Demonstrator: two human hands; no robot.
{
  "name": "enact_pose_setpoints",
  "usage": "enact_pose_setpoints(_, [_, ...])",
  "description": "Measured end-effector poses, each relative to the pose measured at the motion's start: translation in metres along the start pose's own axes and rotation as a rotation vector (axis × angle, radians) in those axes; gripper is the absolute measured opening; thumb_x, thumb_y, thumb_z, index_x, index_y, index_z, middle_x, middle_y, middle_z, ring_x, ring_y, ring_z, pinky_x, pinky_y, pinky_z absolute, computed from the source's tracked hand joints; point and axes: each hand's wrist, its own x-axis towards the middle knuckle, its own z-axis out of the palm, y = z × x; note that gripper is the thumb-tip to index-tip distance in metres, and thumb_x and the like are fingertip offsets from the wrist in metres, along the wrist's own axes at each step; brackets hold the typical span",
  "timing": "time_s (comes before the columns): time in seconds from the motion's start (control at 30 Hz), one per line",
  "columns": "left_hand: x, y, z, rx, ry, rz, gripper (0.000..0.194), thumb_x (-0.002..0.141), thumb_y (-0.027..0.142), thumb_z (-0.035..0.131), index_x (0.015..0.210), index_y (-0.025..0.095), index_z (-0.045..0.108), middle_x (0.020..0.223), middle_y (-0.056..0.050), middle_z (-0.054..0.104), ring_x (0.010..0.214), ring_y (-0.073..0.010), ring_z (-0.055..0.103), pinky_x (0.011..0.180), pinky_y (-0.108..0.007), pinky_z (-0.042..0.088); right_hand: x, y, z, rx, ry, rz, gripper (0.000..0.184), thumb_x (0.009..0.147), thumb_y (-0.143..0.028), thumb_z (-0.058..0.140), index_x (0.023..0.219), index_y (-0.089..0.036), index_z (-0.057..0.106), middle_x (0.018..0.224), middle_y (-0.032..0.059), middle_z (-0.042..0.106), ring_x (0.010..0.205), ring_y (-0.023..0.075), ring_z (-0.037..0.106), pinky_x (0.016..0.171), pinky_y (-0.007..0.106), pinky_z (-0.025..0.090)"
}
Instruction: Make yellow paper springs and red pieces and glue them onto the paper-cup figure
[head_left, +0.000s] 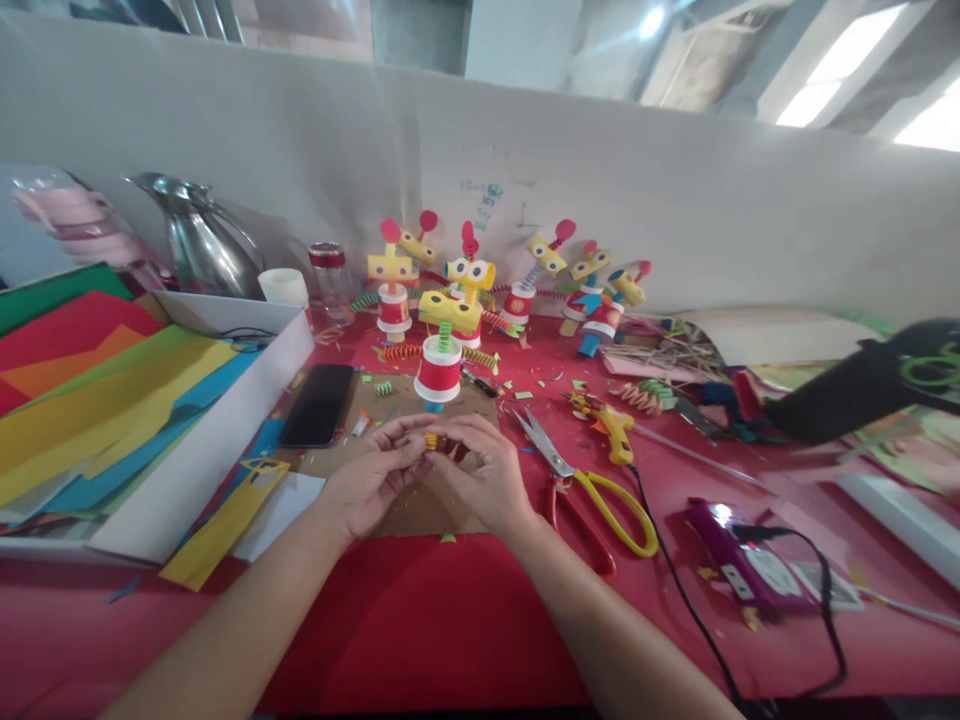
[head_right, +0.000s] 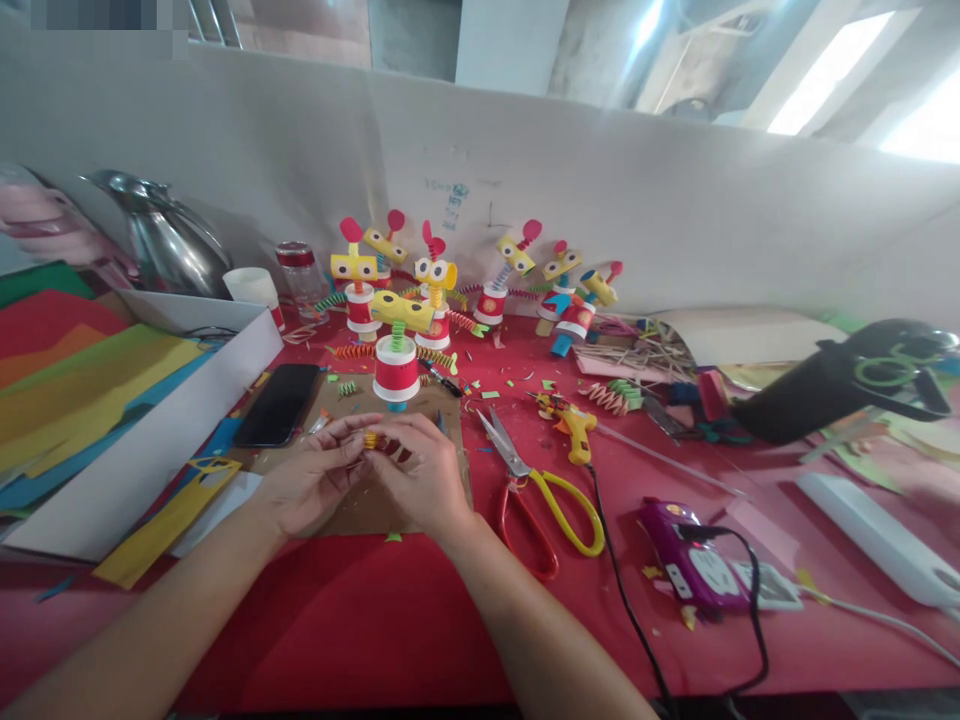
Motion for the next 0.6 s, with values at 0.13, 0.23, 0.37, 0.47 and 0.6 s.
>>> enact_pose_setpoints(0.13, [-0.0011, 0.0012, 0.0013, 0.025, -0.009, 0.004, 0.028, 0.073, 0.014, 0.076, 0.101, 0.017, 0.073, 0.092, -0.004, 0.074, 0.077, -0.0091, 0.068, 0.071, -0.017, 0.055, -0.0003, 0.0015, 0.0, 0.01, 0.004, 0.026, 0.019, 0.077, -0.011, 0.068, 0.089, -0.025, 0.074, 0.091, 0.0037, 0.068, 0.081, 0.0151, 0.065, 0.068, 0.026, 0.055])
enact_pose_setpoints(0.23, [-0.0022, 0.0021, 0.0018, 0.054, 0.002, 0.009, 0.026, 0.07, 0.017, 0.079, 0.095, 0.016, 0.074, 0.09, -0.004, 0.074, 0.074, -0.0094, 0.068, 0.069, -0.018, 0.055, 0.0003, 0.0027, -0.0012, 0.035, 0.003, 0.018, 0.016, 0.078, -0.012, 0.069, 0.084, -0.025, 0.075, 0.088, 0.0033, 0.068, 0.08, 0.0148, 0.066, 0.071, 0.026, 0.055])
enact_pose_setpoints(0.37, [-0.0035, 0.0054, 0.0018, 0.125, 0.024, -0.046, 0.028, 0.065, 0.023, 0.083, 0.091, 0.016, 0.076, 0.087, -0.005, 0.074, 0.072, -0.0114, 0.068, 0.066, -0.021, 0.053, 0.0026, 0.0029, -0.0058, 0.005, -0.057, 0.021, 0.012, 0.077, -0.011, 0.069, 0.081, -0.022, 0.074, 0.085, 0.0035, 0.069, 0.08, 0.0152, 0.066, 0.076, 0.028, 0.054])
enact_pose_setpoints(0.47, [-0.0033, 0.0081, 0.0018, 0.186, 0.057, -0.063, 0.031, 0.062, 0.022, 0.085, 0.091, 0.017, 0.076, 0.088, -0.004, 0.074, 0.072, -0.0109, 0.067, 0.065, -0.02, 0.051, 0.0039, 0.0036, -0.0088, -0.02, -0.123, 0.03, 0.02, 0.077, -0.004, 0.065, 0.082, -0.021, 0.073, 0.087, 0.0037, 0.069, 0.082, 0.0151, 0.065, 0.077, 0.027, 0.053])
enact_pose_setpoints(0.6, [-0.0016, 0.0087, 0.0009, 0.237, 0.077, -0.059, 0.031, 0.059, 0.021, 0.086, 0.088, 0.017, 0.075, 0.085, -0.002, 0.073, 0.071, -0.01, 0.065, 0.063, -0.02, 0.047, 0.0041, 0.0055, -0.0086, -0.027, -0.165, 0.059, 0.024, 0.076, -0.002, 0.061, 0.082, -0.021, 0.074, 0.086, 0.0034, 0.068, 0.079, 0.0146, 0.065, 0.073, 0.026, 0.053])
